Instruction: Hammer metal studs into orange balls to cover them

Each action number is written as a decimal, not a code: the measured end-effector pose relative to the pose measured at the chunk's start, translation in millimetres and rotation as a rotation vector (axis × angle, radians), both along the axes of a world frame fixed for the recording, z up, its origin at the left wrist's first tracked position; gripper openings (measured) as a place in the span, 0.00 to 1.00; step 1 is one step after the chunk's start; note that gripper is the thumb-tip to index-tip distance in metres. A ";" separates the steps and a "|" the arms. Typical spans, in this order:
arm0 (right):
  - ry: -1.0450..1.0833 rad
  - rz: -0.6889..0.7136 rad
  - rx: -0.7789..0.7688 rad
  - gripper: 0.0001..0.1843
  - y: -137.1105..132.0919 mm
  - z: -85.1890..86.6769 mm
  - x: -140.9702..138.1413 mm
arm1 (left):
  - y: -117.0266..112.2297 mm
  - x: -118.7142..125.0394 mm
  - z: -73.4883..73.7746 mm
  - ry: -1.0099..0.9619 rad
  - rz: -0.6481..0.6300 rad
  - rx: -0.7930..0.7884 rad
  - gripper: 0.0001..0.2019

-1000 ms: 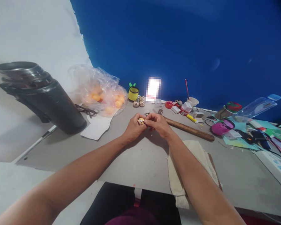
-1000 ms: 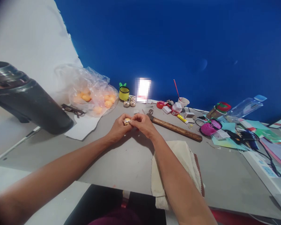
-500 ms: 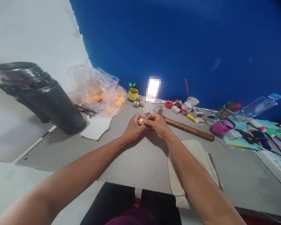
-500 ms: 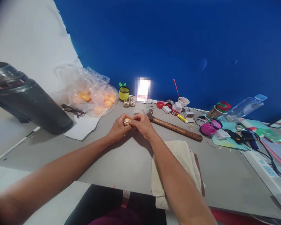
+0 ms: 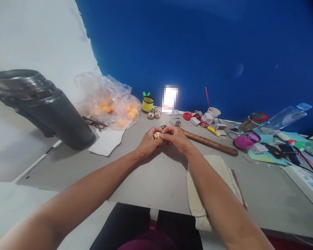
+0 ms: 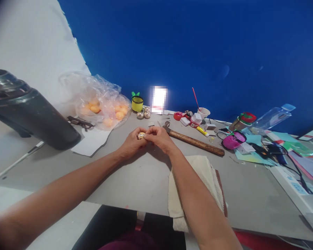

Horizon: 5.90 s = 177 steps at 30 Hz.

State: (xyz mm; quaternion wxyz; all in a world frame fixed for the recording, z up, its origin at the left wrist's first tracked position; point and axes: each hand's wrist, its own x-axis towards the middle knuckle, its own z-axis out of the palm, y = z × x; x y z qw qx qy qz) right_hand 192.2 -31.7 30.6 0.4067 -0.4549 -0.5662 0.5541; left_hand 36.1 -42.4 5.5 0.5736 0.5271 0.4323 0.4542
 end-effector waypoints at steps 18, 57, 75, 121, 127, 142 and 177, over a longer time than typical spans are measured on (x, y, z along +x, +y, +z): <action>0.100 -0.192 -0.042 0.18 5.7 -6.1 -4.7 | 0.2 -0.9 2.9 -0.099 -0.108 -0.065 0.21; -1.162 -0.340 0.274 0.14 17.8 -7.8 31.4 | 9.7 -9.3 5.8 -0.128 -0.026 -0.116 0.09; -1.434 -0.268 0.177 0.20 20.7 -6.5 45.8 | 12.0 -8.9 3.8 -0.070 -0.014 -0.132 0.10; -1.465 -0.259 0.196 0.19 24.5 -13.8 48.0 | 2.1 6.6 -11.8 0.562 -0.069 0.539 0.22; -1.471 -0.264 0.208 0.18 23.8 -13.6 48.0 | 9.9 6.9 -12.8 0.662 -0.171 0.561 0.22; -1.467 -0.265 0.210 0.17 21.2 -10.2 46.2 | 15.8 11.0 -12.1 0.710 -0.149 0.507 0.24; -1.336 -0.368 0.317 0.17 22.9 -15.2 41.8 | 4.3 -3.6 -2.9 0.363 -0.020 0.257 0.09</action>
